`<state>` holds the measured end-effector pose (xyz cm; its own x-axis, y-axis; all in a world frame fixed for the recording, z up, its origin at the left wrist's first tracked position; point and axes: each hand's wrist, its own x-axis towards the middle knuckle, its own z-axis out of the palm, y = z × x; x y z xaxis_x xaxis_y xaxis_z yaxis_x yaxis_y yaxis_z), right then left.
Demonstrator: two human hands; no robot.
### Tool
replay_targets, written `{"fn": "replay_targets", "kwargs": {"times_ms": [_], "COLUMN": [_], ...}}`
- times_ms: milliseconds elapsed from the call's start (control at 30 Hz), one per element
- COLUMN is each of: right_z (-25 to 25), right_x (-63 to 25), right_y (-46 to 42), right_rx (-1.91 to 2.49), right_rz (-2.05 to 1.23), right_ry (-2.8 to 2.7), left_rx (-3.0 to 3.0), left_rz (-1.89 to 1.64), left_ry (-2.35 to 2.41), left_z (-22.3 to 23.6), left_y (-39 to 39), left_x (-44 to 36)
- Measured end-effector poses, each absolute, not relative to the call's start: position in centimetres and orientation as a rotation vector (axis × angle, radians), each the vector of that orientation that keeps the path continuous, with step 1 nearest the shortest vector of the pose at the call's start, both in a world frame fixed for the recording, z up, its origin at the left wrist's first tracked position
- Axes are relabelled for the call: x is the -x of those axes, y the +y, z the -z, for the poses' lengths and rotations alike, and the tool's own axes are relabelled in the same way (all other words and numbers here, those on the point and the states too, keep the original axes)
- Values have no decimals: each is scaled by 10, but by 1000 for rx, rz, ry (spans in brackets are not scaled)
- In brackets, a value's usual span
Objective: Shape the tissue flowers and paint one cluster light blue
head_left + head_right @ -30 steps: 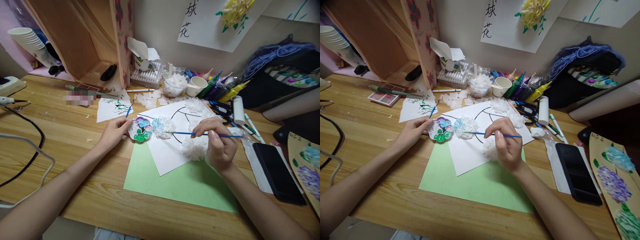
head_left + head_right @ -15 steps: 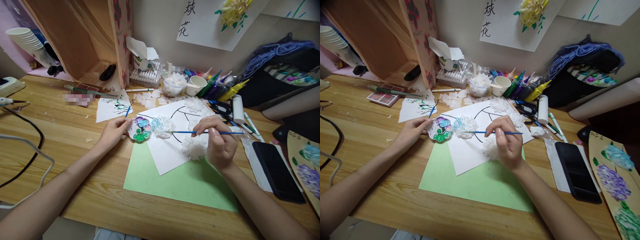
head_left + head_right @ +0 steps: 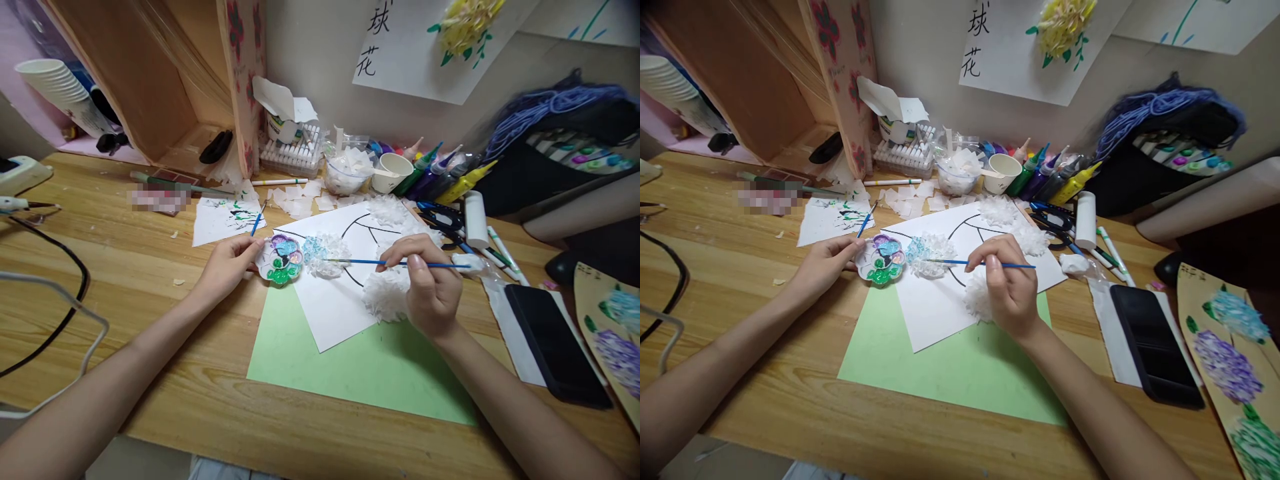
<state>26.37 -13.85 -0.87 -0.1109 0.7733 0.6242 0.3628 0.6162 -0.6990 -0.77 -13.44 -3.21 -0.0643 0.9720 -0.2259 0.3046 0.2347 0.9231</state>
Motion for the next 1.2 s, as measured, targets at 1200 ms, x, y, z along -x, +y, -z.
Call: {"fn": "replay_targets", "kwargs": {"times_ms": [1200], "right_z": [-18], "right_x": [-254], "right_y": [-138], "right_rx": [944], "right_rz": [-526], "right_ry": [-1829], "left_rx": [-1218], "left_rz": [-977], "left_ry": [1469], "left_z": [39], "left_y": [-132], "left_x": [10]}}
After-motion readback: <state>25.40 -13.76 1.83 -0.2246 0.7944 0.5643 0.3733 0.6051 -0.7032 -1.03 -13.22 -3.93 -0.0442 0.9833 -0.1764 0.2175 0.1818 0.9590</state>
